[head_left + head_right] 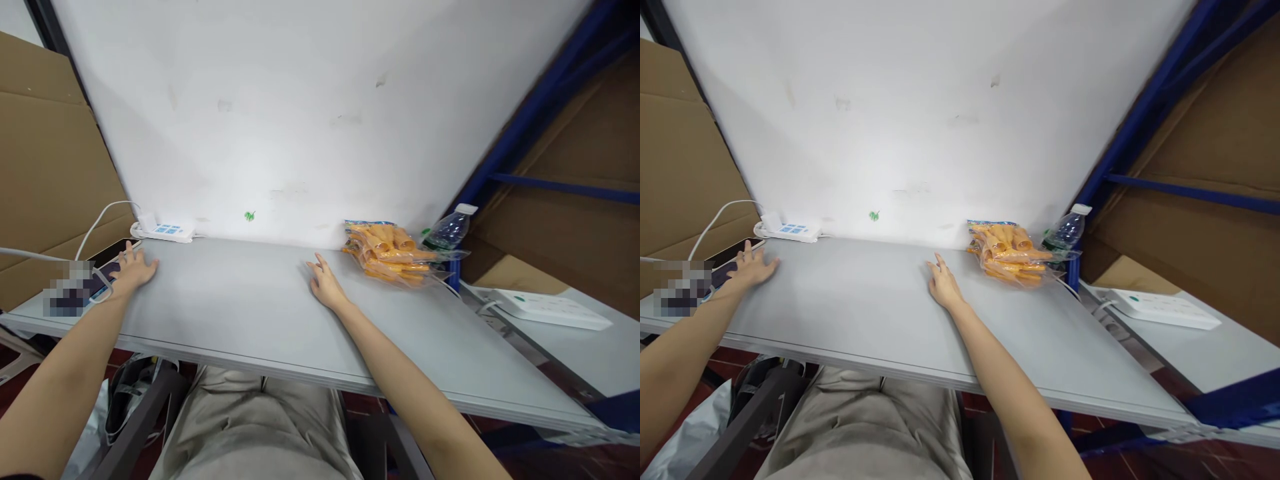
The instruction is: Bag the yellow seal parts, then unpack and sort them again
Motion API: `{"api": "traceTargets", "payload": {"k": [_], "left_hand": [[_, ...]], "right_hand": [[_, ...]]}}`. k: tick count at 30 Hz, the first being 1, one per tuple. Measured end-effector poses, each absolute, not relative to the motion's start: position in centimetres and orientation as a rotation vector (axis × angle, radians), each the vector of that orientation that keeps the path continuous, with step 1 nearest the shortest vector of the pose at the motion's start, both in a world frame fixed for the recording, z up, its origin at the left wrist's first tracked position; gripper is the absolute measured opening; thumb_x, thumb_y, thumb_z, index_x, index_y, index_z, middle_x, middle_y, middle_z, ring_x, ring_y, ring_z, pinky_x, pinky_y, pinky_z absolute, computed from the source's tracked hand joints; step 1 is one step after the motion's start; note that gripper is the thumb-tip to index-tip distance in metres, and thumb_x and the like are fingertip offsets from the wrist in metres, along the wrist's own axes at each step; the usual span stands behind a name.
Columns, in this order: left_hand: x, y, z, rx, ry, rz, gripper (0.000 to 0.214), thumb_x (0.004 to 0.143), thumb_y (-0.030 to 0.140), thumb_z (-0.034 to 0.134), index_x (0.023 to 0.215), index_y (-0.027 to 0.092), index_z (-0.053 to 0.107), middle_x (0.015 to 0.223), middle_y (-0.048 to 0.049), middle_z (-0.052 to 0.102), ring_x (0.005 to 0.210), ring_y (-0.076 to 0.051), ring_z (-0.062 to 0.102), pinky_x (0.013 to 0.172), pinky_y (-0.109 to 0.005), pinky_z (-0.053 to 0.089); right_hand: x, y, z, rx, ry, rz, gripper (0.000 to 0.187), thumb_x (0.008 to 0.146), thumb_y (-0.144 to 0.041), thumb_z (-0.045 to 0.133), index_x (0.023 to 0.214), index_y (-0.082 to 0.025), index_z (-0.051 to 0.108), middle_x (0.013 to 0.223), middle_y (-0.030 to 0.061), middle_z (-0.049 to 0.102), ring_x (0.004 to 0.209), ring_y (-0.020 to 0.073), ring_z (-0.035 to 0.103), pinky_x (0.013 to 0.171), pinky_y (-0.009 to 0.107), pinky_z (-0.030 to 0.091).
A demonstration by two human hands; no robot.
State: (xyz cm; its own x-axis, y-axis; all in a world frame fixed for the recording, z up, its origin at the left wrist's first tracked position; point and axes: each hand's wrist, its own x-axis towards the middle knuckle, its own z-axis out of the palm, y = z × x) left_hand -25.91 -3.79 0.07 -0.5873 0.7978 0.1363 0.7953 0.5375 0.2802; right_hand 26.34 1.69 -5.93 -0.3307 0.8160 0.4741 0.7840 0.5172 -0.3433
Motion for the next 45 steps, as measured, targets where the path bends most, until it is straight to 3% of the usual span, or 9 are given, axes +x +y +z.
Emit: {"api": "traceTargets", "payload": {"k": [4, 8, 12, 16, 23, 26, 32, 38, 45], "left_hand": [[-23.8, -3.5, -0.1, 1.521, 2.734, 0.599, 0.067, 0.092, 0.047, 0.032, 0.148, 0.012, 0.032, 0.164, -0.0129, -0.003, 0.148, -0.041, 0.008, 0.11, -0.072, 0.014], [-18.9, -2.0, -1.1, 1.879, 2.485, 0.721, 0.061, 0.089, 0.035, 0.042, 0.144, 0.01, 0.038, 0.163, -0.0175, 0.01, 0.148, -0.037, 0.014, 0.116, -0.061, 0.014], [-12.2, -0.7, -2.8, 2.154, 1.974, 0.782, 0.05, 0.084, 0.031, 0.05, 0.131, 0.013, 0.052, 0.151, -0.0184, 0.041, 0.142, -0.028, 0.035, 0.117, -0.041, 0.024], [-5.0, -0.6, -4.1, 2.199, 1.662, 0.81, 0.033, 0.082, 0.03, 0.055, 0.113, 0.022, 0.062, 0.135, -0.0136, 0.059, 0.131, -0.026, 0.051, 0.115, -0.045, 0.029], [1.4, -1.1, -4.5, 2.176, 1.57, 0.785, 0.032, 0.085, 0.025, 0.052, 0.115, 0.023, 0.064, 0.142, -0.0119, 0.053, 0.137, -0.027, 0.044, 0.118, -0.054, 0.019], [0.9, -1.2, -4.4, 2.105, 1.517, 0.919, 0.027, 0.082, 0.022, 0.056, 0.106, 0.021, 0.068, 0.134, -0.0123, 0.06, 0.131, -0.027, 0.051, 0.116, -0.048, 0.027], [-0.3, -1.0, -3.9, 1.782, 1.483, 1.175, 0.016, 0.077, 0.016, 0.056, 0.077, 0.021, 0.071, 0.096, -0.0073, 0.074, 0.098, -0.023, 0.068, 0.097, -0.037, 0.049], [-0.4, -0.8, -3.6, 1.717, 1.543, 1.223, 0.021, 0.081, 0.018, 0.049, 0.082, 0.018, 0.07, 0.086, -0.005, 0.075, 0.088, -0.019, 0.068, 0.09, -0.032, 0.05], [-0.3, -0.7, -3.8, 1.606, 1.557, 1.284, 0.026, 0.078, 0.015, 0.046, 0.091, 0.017, 0.069, 0.067, -0.0008, 0.069, 0.064, -0.014, 0.061, 0.065, -0.025, 0.047]], "right_hand": [[26.3, 1.8, -6.0, -1.318, -2.169, 0.057, 0.051, 0.082, -0.011, 0.047, 0.132, -0.015, 0.055, 0.154, 0.0183, 0.034, 0.127, 0.0293, 0.053, 0.105, 0.048, 0.045], [26.2, 2.0, -5.9, -1.362, -2.247, 0.081, 0.041, 0.085, -0.01, 0.042, 0.118, -0.015, 0.065, 0.132, 0.0161, 0.06, 0.121, 0.0268, 0.057, 0.106, 0.044, 0.044], [26.2, 2.0, -5.8, -1.356, -2.265, 0.095, 0.04, 0.085, -0.009, 0.043, 0.115, -0.018, 0.068, 0.124, 0.0129, 0.066, 0.117, 0.025, 0.06, 0.104, 0.043, 0.045], [26.3, 2.2, -5.9, -1.367, -2.251, 0.105, 0.039, 0.085, -0.009, 0.044, 0.114, -0.016, 0.069, 0.125, 0.0132, 0.066, 0.117, 0.0243, 0.06, 0.105, 0.04, 0.045], [26.6, 2.6, -6.3, -1.34, -2.23, 0.122, 0.039, 0.084, -0.01, 0.045, 0.113, -0.019, 0.07, 0.124, 0.0103, 0.067, 0.115, 0.0233, 0.061, 0.105, 0.042, 0.045], [26.6, 2.6, -6.2, -1.357, -2.229, 0.148, 0.039, 0.084, -0.01, 0.045, 0.114, -0.018, 0.069, 0.125, 0.0112, 0.066, 0.117, 0.0228, 0.06, 0.105, 0.04, 0.045], [26.1, 2.0, -5.3, -1.429, -2.254, 0.144, 0.041, 0.086, -0.009, 0.043, 0.117, -0.014, 0.068, 0.127, 0.0128, 0.064, 0.119, 0.0232, 0.059, 0.107, 0.038, 0.043], [25.8, 1.5, -4.7, -1.467, -2.238, 0.125, 0.039, 0.086, -0.01, 0.044, 0.114, -0.016, 0.069, 0.122, 0.012, 0.067, 0.115, 0.0225, 0.061, 0.103, 0.037, 0.045], [27.8, 3.3, -1.6, -1.475, -1.89, -0.12, 0.043, 0.083, -0.012, 0.04, 0.119, -0.012, 0.064, 0.116, 0.0158, 0.067, 0.111, 0.0266, 0.061, 0.1, 0.042, 0.046]]}}
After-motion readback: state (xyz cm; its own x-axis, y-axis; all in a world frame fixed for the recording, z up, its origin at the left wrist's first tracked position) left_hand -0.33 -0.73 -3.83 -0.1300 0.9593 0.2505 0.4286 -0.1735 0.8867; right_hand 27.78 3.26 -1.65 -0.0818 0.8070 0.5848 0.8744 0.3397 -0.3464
